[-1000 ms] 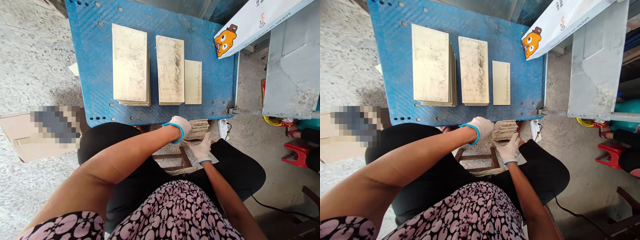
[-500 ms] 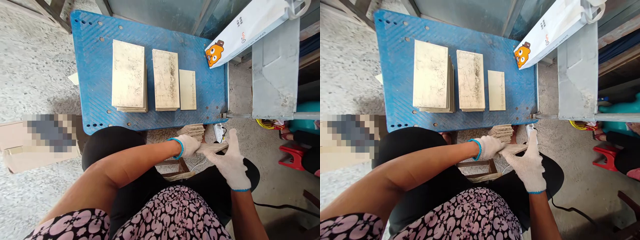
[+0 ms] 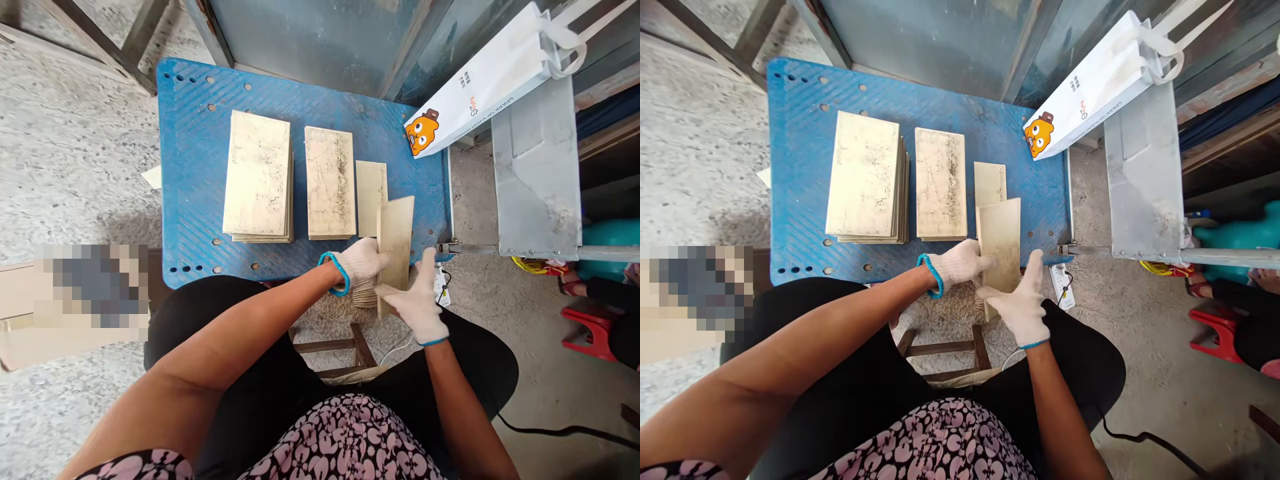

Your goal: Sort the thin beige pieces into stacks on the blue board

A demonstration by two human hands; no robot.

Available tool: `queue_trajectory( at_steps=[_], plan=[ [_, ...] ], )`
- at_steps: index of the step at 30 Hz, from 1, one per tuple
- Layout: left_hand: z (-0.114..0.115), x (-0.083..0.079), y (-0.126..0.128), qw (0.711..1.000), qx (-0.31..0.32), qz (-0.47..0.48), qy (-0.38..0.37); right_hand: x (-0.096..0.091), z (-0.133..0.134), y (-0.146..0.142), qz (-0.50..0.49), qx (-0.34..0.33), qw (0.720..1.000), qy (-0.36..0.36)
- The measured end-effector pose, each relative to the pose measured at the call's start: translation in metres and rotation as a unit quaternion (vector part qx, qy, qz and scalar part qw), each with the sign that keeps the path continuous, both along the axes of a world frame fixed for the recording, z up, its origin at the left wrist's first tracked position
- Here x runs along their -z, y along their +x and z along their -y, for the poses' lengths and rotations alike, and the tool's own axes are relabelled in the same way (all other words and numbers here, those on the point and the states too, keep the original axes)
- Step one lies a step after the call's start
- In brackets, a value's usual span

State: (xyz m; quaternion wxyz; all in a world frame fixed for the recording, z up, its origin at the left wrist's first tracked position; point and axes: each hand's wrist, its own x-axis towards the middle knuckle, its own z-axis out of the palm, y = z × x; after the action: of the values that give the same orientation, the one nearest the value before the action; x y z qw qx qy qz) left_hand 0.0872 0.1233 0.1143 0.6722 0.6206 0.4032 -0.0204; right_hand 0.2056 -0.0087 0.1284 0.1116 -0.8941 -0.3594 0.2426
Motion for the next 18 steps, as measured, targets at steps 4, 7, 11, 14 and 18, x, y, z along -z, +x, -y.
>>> queue_trajectory(
  at_steps=[4,7,11,14,18],
  plan=[
    [-0.013,0.008,-0.006,0.998,-0.041,-0.009,-0.036,0.016,-0.02,-0.019,-0.015,-0.013,1.0,-0.023],
    [-0.02,0.011,-0.008,0.997,-0.062,-0.021,-0.048,0.026,-0.031,-0.02,-0.026,-0.021,0.999,-0.004],
    [-0.023,0.012,-0.005,0.99,-0.128,-0.005,-0.05,0.047,-0.043,-0.002,-0.043,-0.001,0.999,0.019],
    [-0.022,0.011,-0.004,0.989,-0.15,-0.018,-0.012,0.062,-0.058,0.017,-0.074,0.016,0.997,0.03],
    [-0.019,0.005,-0.011,0.994,-0.076,-0.066,0.05,0.071,-0.09,0.032,-0.054,0.061,0.997,0.0]
  ],
)
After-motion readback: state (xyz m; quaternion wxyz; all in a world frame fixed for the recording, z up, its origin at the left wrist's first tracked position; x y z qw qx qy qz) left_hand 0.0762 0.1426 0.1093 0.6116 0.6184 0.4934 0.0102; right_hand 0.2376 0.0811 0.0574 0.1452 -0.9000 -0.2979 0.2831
